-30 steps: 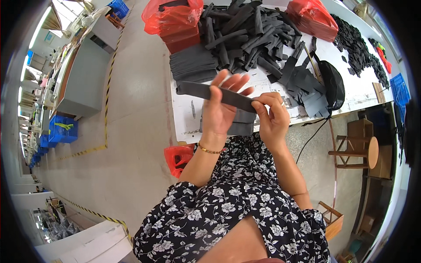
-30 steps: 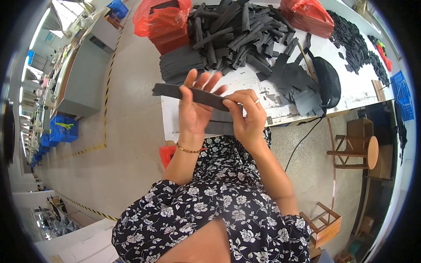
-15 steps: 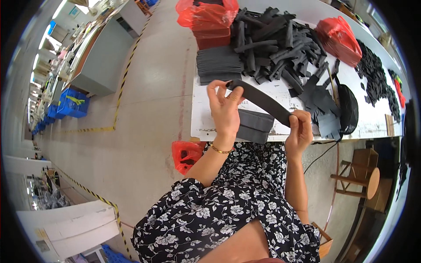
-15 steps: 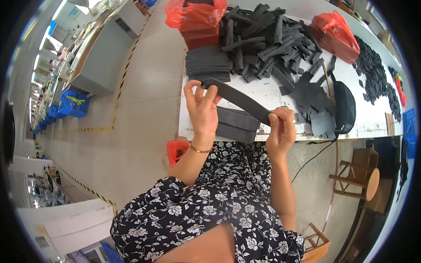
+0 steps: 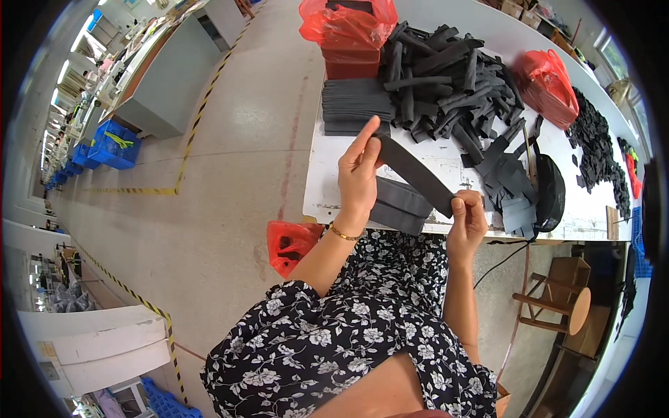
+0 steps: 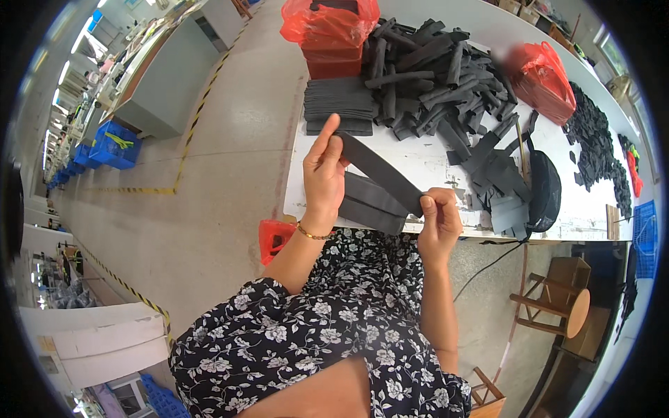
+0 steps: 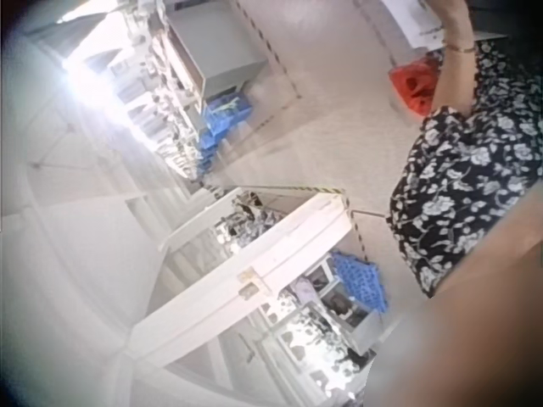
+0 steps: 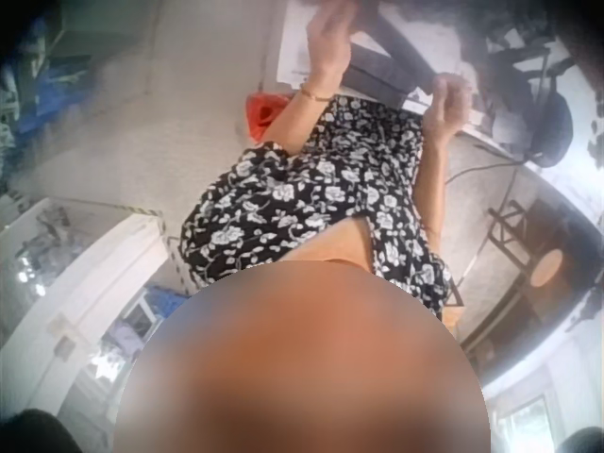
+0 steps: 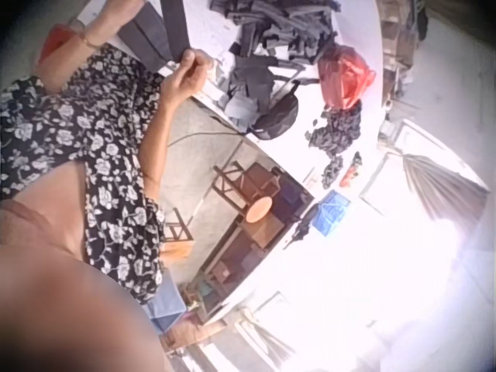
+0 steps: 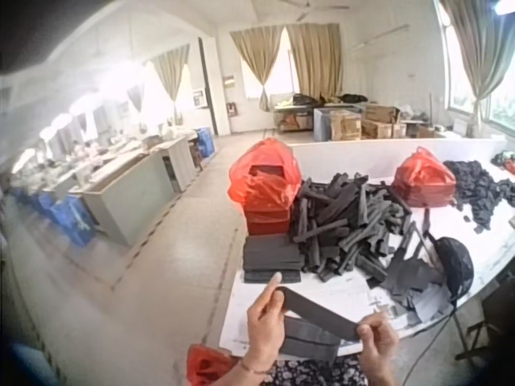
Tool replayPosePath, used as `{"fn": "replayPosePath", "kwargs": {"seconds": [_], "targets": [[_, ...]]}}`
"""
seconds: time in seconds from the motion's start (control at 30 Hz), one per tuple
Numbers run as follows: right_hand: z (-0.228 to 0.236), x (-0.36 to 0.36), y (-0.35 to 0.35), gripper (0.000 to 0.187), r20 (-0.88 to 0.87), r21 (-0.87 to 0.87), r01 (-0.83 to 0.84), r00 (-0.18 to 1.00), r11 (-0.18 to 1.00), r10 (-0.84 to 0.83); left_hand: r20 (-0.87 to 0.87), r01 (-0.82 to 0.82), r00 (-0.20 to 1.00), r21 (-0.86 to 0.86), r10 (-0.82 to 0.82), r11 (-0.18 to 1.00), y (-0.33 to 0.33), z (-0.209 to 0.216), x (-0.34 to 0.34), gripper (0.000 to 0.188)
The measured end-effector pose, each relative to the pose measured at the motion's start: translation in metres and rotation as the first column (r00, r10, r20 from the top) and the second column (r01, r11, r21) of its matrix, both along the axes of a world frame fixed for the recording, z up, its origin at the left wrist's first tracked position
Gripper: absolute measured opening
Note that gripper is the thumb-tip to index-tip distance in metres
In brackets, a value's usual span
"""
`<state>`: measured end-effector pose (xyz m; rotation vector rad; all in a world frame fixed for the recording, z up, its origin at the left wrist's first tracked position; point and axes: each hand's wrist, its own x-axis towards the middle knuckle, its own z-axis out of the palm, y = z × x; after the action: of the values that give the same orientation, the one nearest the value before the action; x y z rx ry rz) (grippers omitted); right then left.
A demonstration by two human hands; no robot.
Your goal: The person is manually assembling black foam or rubber grip components by fitting them together at a workbench.
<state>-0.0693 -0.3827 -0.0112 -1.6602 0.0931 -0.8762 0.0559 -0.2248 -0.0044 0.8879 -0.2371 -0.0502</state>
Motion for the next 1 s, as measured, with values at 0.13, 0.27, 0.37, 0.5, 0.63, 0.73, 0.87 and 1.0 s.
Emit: {"fn": "replayPosePath", "kwargs": {"seconds": [0.13, 0.27, 0.37, 0.5, 0.63, 0.73, 0.87, 1.0], "targets": [[-0.009, 0.000, 0.000, 0.007, 0.008, -0.004, 0.027, 1.000, 1.000, -0.027, 0.032, 0.076, 0.997, -0.405, -0.069, 0.911, -0.003, 0.013, 0.004, 0.034], [-0.012, -0.002, 0.011, 0.007, 0.002, 0.061, 0.010, 1.000, 0.998, -0.010, -0.128, 0.281, 0.932, -0.338, -0.340, 0.898, -0.014, 0.002, -0.026, 0.028], [-0.006, -0.008, -0.003, 0.012, -0.168, 0.008, -0.125, 0.978, 0.992, 0.124, -0.157, 0.269, 0.931, -0.314, -0.329, 0.910, -0.014, 0.012, -0.025, 0.018], [0.055, -0.003, -0.031, 0.015, -0.153, -0.021, -0.127, 0.981, 0.992, 0.123, -0.059, 0.497, 0.868, 0.150, -0.494, 0.855, -0.003, 0.040, -0.018, 0.017], [0.129, 0.020, -0.029, 0.021, -0.216, -0.351, -0.418, 0.907, 0.838, 0.362, -0.103, 0.736, 0.668, 0.233, -0.737, 0.635, 0.012, 0.046, -0.015, 0.021], [0.136, 0.030, -0.037, 0.019, -0.360, -0.376, -0.540, 0.834, 0.753, 0.418, -0.171, 0.810, 0.576, 0.248, -0.799, 0.531, 0.013, 0.052, -0.013, 0.022], [0.125, 0.038, -0.043, 0.008, -0.439, -0.320, -0.679, 0.725, 0.661, 0.531, -0.232, 0.864, 0.500, 0.189, -0.834, 0.466, 0.015, 0.048, -0.010, 0.021], [0.119, 0.039, -0.066, 0.010, -0.301, 0.021, -0.686, 0.689, 0.727, 0.659, -0.243, 0.877, 0.481, 0.149, -0.842, 0.458, 0.026, 0.030, -0.005, 0.020]]}}
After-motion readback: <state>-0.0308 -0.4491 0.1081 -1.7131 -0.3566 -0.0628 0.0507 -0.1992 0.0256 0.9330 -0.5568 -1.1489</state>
